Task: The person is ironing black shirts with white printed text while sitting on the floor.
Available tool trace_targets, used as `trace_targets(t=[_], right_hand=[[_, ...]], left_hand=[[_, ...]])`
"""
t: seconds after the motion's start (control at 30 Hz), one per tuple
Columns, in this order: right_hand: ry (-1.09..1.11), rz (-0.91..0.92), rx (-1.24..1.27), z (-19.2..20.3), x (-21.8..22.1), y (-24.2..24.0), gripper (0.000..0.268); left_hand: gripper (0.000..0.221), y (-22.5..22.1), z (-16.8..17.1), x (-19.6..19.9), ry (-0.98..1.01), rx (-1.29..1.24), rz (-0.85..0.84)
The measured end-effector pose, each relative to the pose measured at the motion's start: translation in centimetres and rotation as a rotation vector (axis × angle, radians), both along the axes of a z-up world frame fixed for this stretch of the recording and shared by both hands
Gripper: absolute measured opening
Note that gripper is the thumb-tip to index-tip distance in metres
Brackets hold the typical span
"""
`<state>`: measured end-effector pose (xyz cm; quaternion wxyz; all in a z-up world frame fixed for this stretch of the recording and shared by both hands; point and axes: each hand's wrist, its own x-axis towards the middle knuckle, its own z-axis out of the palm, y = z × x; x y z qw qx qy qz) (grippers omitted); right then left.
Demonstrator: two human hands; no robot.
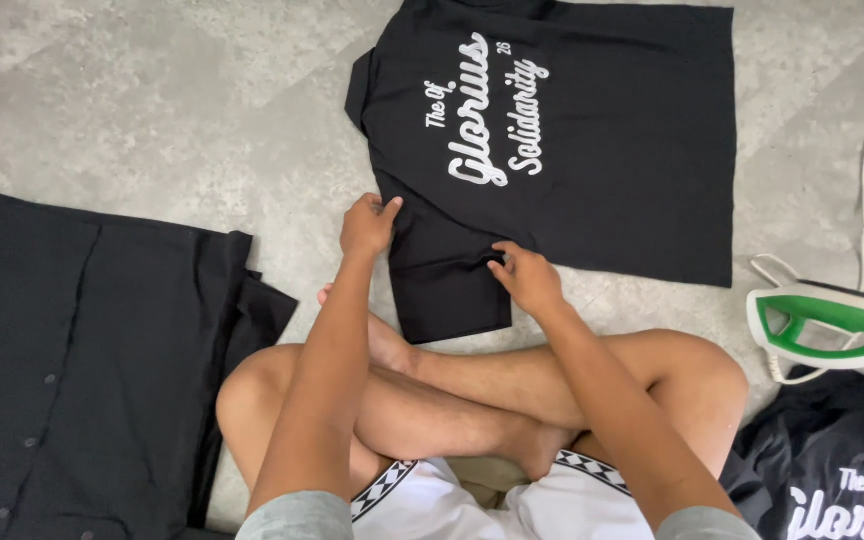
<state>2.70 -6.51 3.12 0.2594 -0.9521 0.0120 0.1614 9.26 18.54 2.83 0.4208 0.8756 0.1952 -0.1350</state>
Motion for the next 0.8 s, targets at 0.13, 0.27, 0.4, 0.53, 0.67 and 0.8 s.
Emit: trace_targets(t=[0.13,0.27,0.4,0.53,0.67,0.8], right_hand=[[-0.013,0.026,-0.033,-0.1,0.1,0.6,0.024],[-0.061,0.037,-0.029,-0.4,0.1,0.5,0.017],[-0.087,0.076,0.024,-0.3,-0.2,0.2,0.016],[-0.096,0.074,0.022,0.0,-0.3,0.2,0.016],[-0.125,0.091,0.003,0.0,-0.4,0.1,0.017],[-0.212,0.056,-0.102,-1.2,-0.1,-0.8,0.018]], left_hand=[[0.031,0.4,-2.5,0.7,-0.02,0.024,0.026],[0.033,0.2,-2.0,0.4,-0.005,0.061,0.013],[0.031,-0.3,-3.1,0.5,-0.027,0.201,-0.049],[0.032,-1.2,2.7,-1.2,-0.047,0.261,-0.062],[0.04,-0.9,2.2,-1.2,-0.153,0.481,-0.367],[0.037,-0.6,-2.1,-0.4,-0.152,0.609,-0.377]])
